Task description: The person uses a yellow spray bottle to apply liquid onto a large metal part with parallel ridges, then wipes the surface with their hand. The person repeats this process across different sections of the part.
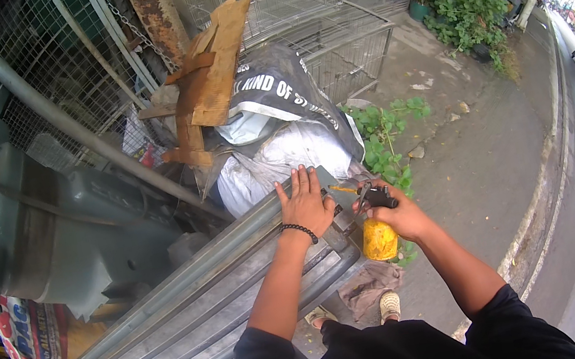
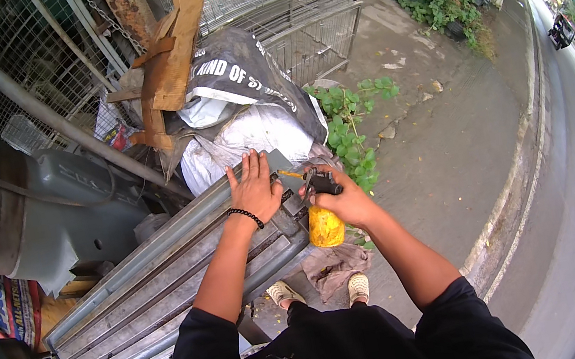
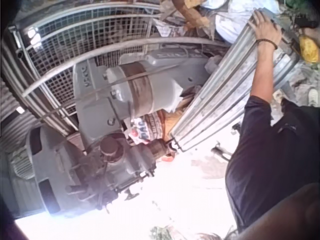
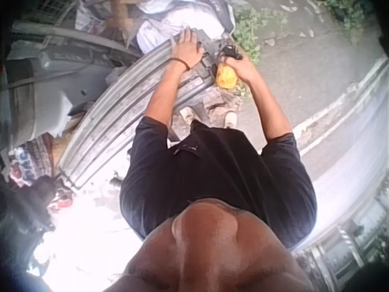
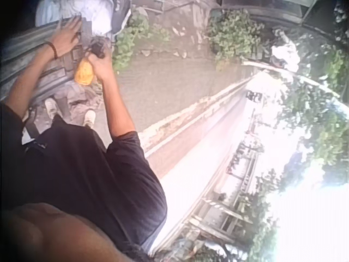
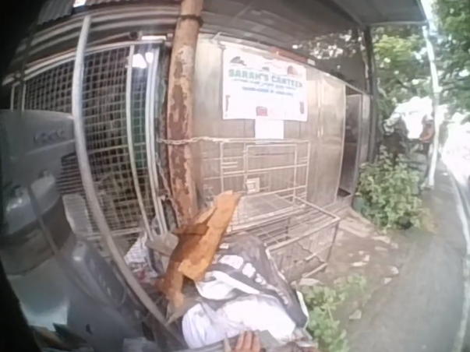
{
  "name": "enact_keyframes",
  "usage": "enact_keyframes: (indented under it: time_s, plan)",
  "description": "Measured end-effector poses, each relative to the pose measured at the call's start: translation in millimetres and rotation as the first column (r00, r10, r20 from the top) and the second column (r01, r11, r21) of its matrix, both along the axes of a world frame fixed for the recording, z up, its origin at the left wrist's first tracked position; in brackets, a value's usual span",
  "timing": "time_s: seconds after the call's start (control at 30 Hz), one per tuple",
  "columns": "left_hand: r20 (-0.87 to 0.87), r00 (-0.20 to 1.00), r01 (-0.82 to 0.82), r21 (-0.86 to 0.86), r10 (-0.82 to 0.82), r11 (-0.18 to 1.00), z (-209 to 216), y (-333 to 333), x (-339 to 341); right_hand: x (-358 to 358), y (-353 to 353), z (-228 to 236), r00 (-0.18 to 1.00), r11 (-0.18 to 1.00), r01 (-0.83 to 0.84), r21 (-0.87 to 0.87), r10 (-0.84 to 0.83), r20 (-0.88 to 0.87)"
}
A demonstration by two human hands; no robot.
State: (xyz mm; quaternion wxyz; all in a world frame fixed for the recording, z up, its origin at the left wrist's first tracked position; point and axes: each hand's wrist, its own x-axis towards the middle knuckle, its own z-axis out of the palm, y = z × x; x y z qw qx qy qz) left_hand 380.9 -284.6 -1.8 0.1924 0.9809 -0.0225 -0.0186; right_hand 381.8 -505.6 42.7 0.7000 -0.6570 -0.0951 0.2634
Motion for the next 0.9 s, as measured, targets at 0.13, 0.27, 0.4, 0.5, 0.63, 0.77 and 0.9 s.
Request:
enact_keyframes:
  time_s: [0.13, 0.27, 0.4, 0.5, 0.63, 0.77, 0.9]
  plan:
    - [-0.021, 0.997, 0.076, 0.054, -0.074, 0.996, -1.3, 8.8, 9.3, -16.9, -9.3, 8.6, 0.996, 0.998, -0.062, 0.017, 0.061, 0.058]
    - [-0.033, 0.992, 0.128, 0.099, -0.125, 0.987, -5.0, 5.5, 0.0, -34.7, -21.4, 1.9, 0.993, 0.997, -0.039, 0.060, 0.032, 0.112]
    - [-0.039, 0.987, 0.158, 0.144, -0.154, 0.977, -5.3, -3.1, -18.9, -49.0, -39.5, 1.6, 0.993, 0.998, -0.036, 0.049, 0.030, 0.110]
    - [-0.052, 0.988, 0.149, 0.154, -0.142, 0.977, -4.5, -5.5, -19.1, -60.3, -54.5, -1.8, 0.994, 1.000, -0.011, 0.004, 0.011, 0.106]
    - [-0.062, 0.995, 0.083, 0.169, -0.073, 0.982, -3.1, 2.7, -0.2, -68.7, -58.5, -2.1, 0.997, 1.000, -0.006, -0.013, 0.007, 0.083]
    - [-0.063, 0.998, -0.008, 0.173, 0.019, 0.985, -3.8, 12.0, 3.3, -71.5, -52.7, 0.9, 0.995, 1.000, -0.027, -0.009, 0.028, 0.094]
    - [-0.112, 0.989, -0.076, 0.182, 0.097, 0.980, 5.2, 23.0, -13.9, -72.0, -43.3, 3.2, 0.993, 0.998, -0.058, -0.011, 0.059, 0.104]
